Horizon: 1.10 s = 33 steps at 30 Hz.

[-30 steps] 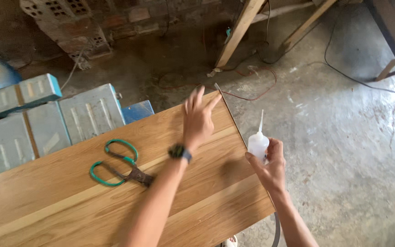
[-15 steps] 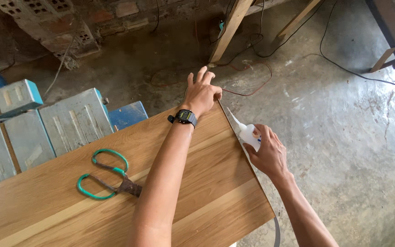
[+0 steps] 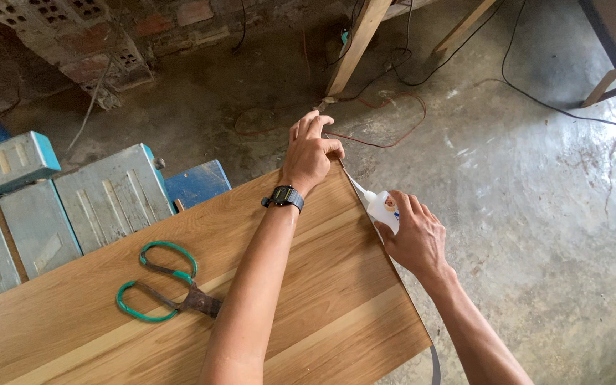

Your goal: The person applies adhesive from a bottle to the edge of a wooden board and then presses a flexible edge banding strip along the glued edge by hand.

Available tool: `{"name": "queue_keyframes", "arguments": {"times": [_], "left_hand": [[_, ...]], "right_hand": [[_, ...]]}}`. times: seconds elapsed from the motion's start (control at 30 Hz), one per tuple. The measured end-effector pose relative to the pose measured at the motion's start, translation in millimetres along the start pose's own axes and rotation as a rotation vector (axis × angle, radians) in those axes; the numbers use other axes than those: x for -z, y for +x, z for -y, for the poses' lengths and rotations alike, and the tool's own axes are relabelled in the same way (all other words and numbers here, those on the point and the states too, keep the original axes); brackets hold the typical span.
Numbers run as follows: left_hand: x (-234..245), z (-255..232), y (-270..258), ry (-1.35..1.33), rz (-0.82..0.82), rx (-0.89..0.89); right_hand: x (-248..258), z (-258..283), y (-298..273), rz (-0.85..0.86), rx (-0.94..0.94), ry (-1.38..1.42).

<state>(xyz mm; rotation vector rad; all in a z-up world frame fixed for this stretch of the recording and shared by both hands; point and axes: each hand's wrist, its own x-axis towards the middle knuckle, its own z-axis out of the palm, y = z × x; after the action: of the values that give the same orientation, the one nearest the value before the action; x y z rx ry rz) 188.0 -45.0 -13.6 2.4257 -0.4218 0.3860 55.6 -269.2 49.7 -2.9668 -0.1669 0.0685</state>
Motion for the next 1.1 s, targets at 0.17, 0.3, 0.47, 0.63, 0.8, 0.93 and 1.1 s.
{"name": "queue_keyframes", "arguments": {"times": [0.17,0.3,0.47,0.63,0.8,0.93,1.1], "left_hand": [[-1,2,-1,-0.012,0.018,0.026],[-2,2,-1,-0.016,0.02,0.023],[-5,3,-1,-0.019,0.019,0.024],[-4,3,-2,-0.005,0.015,0.013],[-7,2,-4,0.03,-0.006,-0.067],[-11,-5,-8,0.031,0.013,-0.127],[-8,-9,-12,0.081,0.012,-0.197]], "right_hand": [[2,5,3,0.007,-0.004,-0.012],[4,8,3,0.019,-0.012,-0.033],[4,8,3,0.023,-0.01,-0.094],[8,10,-1,0.024,-0.011,-0.11],[5,7,-9,0.014,-0.01,-0.161],[11,9,-15,0.029,-0.02,-0.172],[14,9,-23,0.048,-0.032,-0.179]]}}
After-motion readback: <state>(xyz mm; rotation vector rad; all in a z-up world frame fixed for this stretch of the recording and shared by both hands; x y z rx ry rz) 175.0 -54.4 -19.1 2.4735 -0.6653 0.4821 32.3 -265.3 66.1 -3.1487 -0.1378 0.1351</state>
